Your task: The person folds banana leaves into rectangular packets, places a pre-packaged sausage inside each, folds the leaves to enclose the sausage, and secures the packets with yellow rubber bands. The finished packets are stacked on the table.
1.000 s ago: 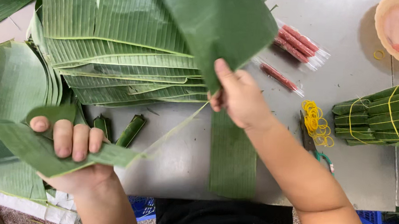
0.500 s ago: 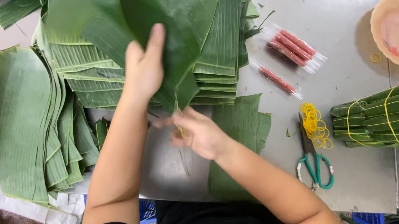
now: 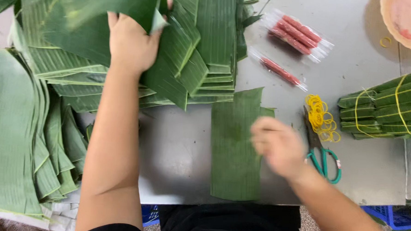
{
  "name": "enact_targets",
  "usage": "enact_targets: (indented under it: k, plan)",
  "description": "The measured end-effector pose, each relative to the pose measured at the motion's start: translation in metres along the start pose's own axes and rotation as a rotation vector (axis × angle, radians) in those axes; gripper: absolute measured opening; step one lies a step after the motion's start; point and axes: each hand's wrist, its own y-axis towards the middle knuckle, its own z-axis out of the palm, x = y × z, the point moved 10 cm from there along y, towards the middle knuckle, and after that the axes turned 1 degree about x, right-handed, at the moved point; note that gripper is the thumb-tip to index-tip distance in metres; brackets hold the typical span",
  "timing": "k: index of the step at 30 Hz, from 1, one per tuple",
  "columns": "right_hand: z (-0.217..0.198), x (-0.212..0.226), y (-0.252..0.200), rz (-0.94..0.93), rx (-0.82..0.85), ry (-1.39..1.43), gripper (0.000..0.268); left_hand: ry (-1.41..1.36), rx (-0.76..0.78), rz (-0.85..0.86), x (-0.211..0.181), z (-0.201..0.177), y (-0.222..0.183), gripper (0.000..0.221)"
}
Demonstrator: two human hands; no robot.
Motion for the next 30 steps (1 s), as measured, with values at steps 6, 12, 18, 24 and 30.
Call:
enact_targets:
  k: [6,12,18,24,30]
  plan:
    - [-0.116,-0.04,-0.178,0.684,0.186,-0.286,0.013,-0.428,-0.116,-0.304,0.021,-0.024,0.011,0.029]
    - [-0.115,-0.059,-0.219,0.779,0.482,-1.039,0.05,-1.774,-0.011,-0.348,-0.061,-0.032,-0.037,0.045]
    - [-0.025,0.043,-0.102,-0.027,0.267,-0.479,0.07,-1.062,0.982,-0.102,-0.207,0.069,-0.159,0.031]
    - [0.038,0.08,-0.049,-0.299,0.095,-0.637,0.031,-1.659,0.719,-1.026,-0.19,0.127,-0.214,0.035]
    - [0.137,0.108,-0.066,-0.854,0.564,-1.107,0.06,-1.73,0.459,-1.039,-0.17,0.127,-0.214,0.037]
